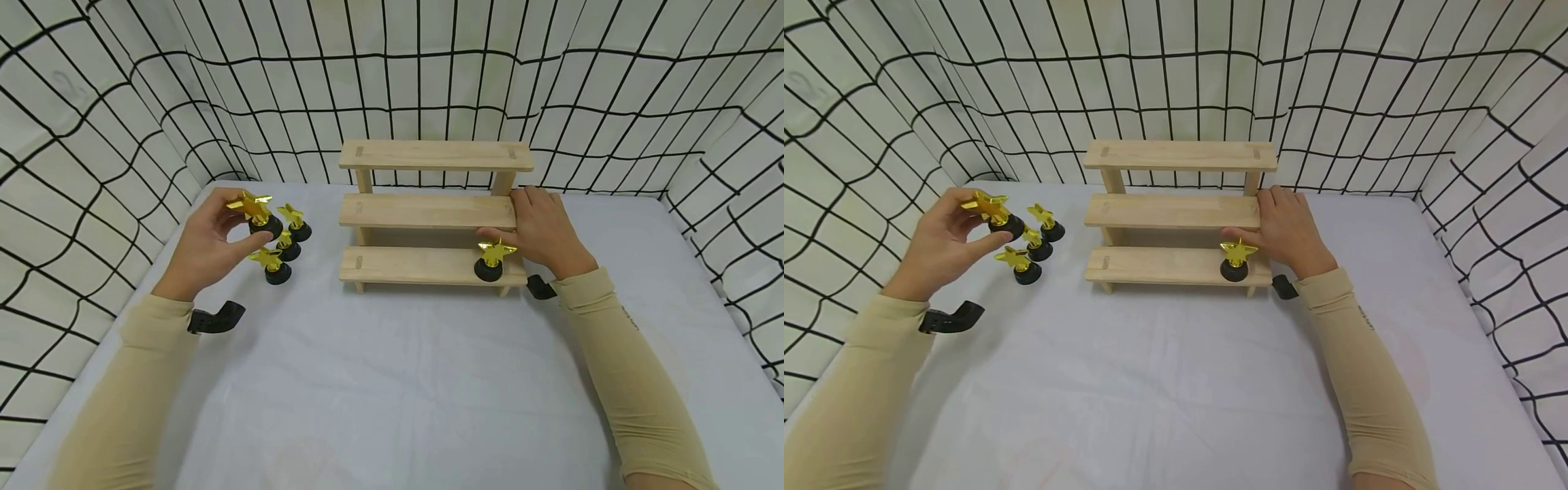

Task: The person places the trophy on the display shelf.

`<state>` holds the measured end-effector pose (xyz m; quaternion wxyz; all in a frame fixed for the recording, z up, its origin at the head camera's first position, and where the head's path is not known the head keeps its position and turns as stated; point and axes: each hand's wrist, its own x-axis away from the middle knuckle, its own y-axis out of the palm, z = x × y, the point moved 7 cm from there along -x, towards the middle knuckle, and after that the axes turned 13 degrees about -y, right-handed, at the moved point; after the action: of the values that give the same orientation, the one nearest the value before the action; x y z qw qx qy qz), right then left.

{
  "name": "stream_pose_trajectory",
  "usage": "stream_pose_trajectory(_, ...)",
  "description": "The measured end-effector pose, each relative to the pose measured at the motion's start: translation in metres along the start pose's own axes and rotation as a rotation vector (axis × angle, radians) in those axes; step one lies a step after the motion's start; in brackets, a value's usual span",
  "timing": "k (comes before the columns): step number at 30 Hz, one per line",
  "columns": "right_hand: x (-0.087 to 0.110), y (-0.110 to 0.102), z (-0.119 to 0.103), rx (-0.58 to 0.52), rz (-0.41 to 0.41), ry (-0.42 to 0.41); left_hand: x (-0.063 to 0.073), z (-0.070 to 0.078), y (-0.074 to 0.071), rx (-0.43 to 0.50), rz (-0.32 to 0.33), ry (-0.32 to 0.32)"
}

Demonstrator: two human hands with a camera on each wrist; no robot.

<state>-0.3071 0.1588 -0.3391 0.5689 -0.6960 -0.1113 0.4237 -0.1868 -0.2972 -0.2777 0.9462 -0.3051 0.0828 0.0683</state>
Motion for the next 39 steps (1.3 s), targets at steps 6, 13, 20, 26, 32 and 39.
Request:
stream_pose_trajectory(6,0.000,0.000,0.001,-0.005,-0.010,0.008,0.003,0.013,0.014,-0.003,-0.030,0.055)
stream_pose_trajectory(13,0.000,0.000,0.002,0.022,-0.017,0.005,0.005,0.022,0.028,0.014,-0.067,0.089)
stream_pose_trajectory(20,-0.001,-0.001,0.002,0.011,-0.018,0.014,0.006,0.024,0.042,0.038,-0.104,0.092)
stream_pose_trajectory(26,0.001,0.000,0.002,0.001,-0.029,0.037,0.005,0.027,0.056,0.024,-0.136,0.084)
stream_pose_trajectory(32,0.002,0.002,0.004,-0.009,-0.026,0.045,0.003,0.028,0.069,0.000,-0.158,0.078)
stream_pose_trajectory(39,0.001,0.003,0.005,-0.020,-0.016,0.043,0.001,0.028,0.081,0.047,-0.181,0.094)
